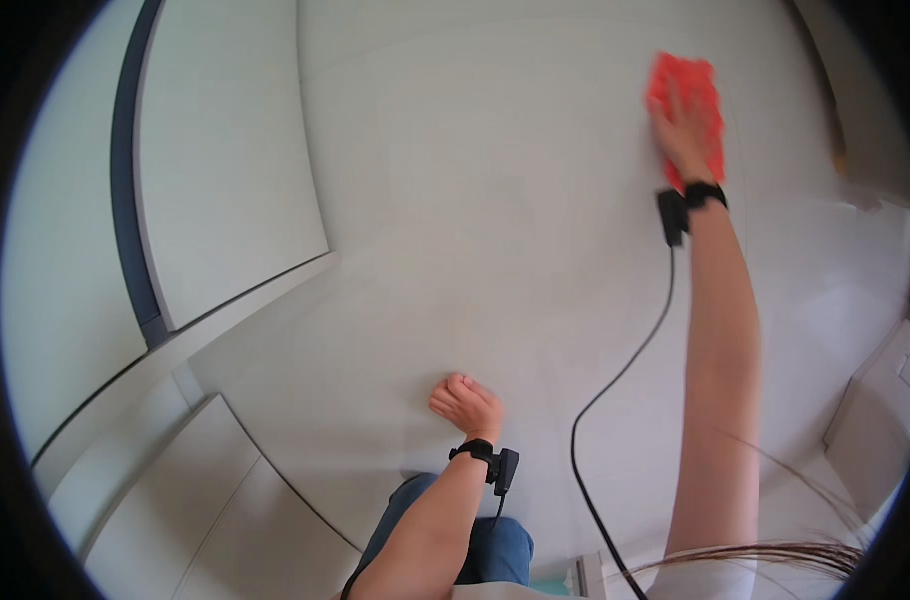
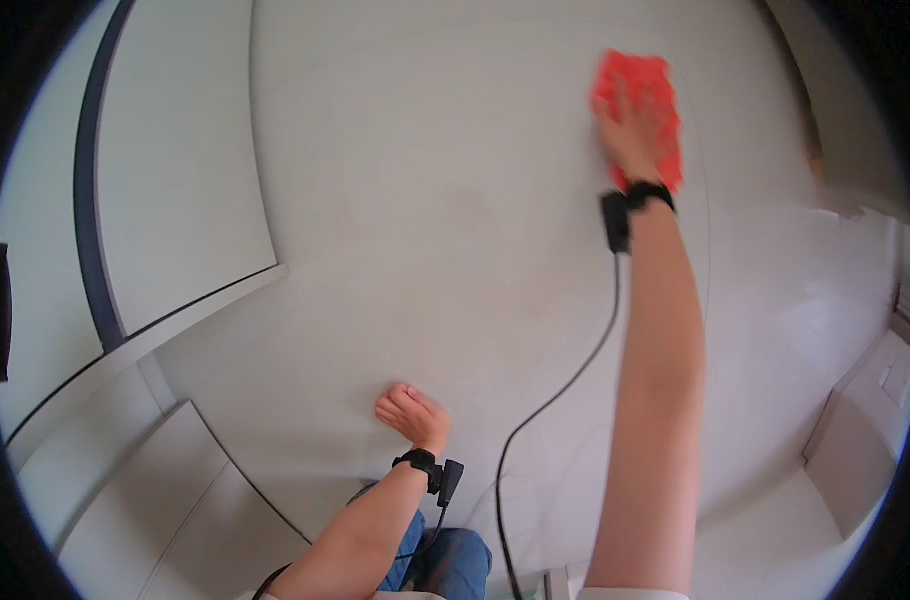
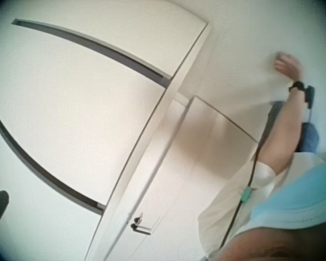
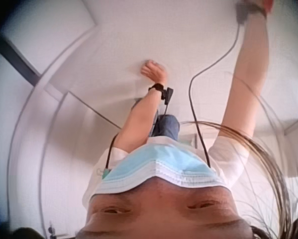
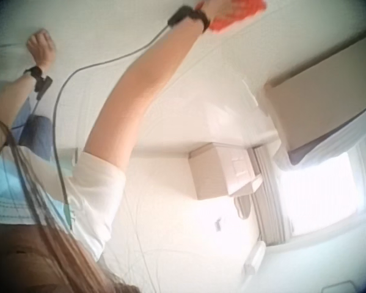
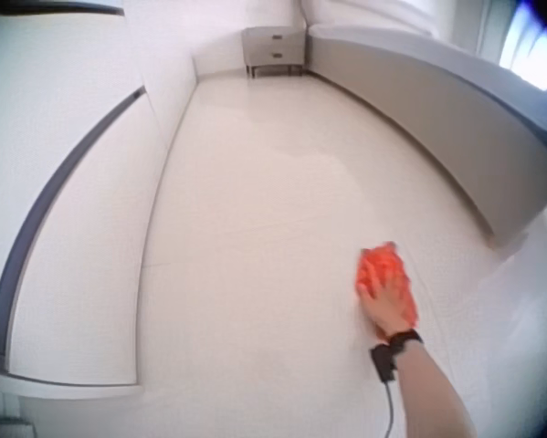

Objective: The recorder cleans the white floor using a red cloth and a blue basin with water.

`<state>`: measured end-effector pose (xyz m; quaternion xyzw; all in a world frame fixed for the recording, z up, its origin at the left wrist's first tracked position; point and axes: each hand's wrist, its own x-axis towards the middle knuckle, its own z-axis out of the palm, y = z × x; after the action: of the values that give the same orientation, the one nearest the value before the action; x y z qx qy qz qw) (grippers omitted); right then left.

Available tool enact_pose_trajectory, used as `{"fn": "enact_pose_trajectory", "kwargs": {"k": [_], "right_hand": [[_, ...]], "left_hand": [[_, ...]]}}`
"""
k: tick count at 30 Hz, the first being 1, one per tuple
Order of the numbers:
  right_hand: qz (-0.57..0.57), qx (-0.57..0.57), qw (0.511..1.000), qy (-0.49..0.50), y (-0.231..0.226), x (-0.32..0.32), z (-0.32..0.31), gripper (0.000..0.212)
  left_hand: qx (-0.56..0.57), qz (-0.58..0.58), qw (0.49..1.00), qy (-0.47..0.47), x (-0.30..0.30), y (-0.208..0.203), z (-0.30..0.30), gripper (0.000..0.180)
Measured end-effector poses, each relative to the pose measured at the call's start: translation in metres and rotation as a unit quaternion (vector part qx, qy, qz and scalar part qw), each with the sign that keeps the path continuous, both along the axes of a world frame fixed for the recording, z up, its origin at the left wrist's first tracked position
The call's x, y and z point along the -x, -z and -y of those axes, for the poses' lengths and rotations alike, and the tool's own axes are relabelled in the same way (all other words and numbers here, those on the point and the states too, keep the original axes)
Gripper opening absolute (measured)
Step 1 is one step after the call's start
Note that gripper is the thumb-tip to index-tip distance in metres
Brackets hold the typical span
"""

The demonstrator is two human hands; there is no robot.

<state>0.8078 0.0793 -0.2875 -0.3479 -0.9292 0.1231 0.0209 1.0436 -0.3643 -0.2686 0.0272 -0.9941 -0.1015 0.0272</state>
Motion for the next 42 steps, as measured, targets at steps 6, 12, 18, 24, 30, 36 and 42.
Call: {"fn": "enact_pose_trajectory", "kwargs": {"k": [6, 12, 18, 24, 30, 36, 42], "right_hand": [[-0.004, 0.022, 0.945, -0.328, -0.031, 0.115, 0.199, 0.051], [-0.137, 0.044, 0.804, -0.577, -0.04, -0.011, 0.273, 0.058], [0.001, 0.22, 0.791, -0.571, -0.06, -0.229, 0.238, 0.051], [0.054, 0.206, 0.884, -0.416, -0.046, -0.369, 0.172, 0.051], [-0.115, 0.09, 0.989, -0.024, 0.015, -0.417, -0.005, 0.048], [-0.139, 0.073, 0.985, 0.066, 0.022, -0.394, 0.037, 0.053], [-0.033, 0.075, 0.968, -0.237, -0.025, -0.38, 0.286, 0.06]], "left_hand": [[-0.012, 0.006, 1.0, 0.006, -0.003, 0.0, -0.01, 0.014], [-0.021, -0.004, 1.0, 0.011, 0.003, -0.008, -0.004, 0.013], [-0.034, -0.007, 0.999, 0.026, 0.004, -0.014, -0.02, 0.014], [0.004, -0.027, 0.999, 0.033, 0.003, -0.004, -0.004, 0.016], [0.018, -0.022, 0.999, 0.038, 0.0, 0.001, -0.005, 0.02], [0.004, -0.008, 1.0, 0.018, -0.002, 0.0, -0.02, 0.012], [0.016, -0.035, 0.999, 0.018, 0.004, -0.003, -0.019, 0.015]]}}
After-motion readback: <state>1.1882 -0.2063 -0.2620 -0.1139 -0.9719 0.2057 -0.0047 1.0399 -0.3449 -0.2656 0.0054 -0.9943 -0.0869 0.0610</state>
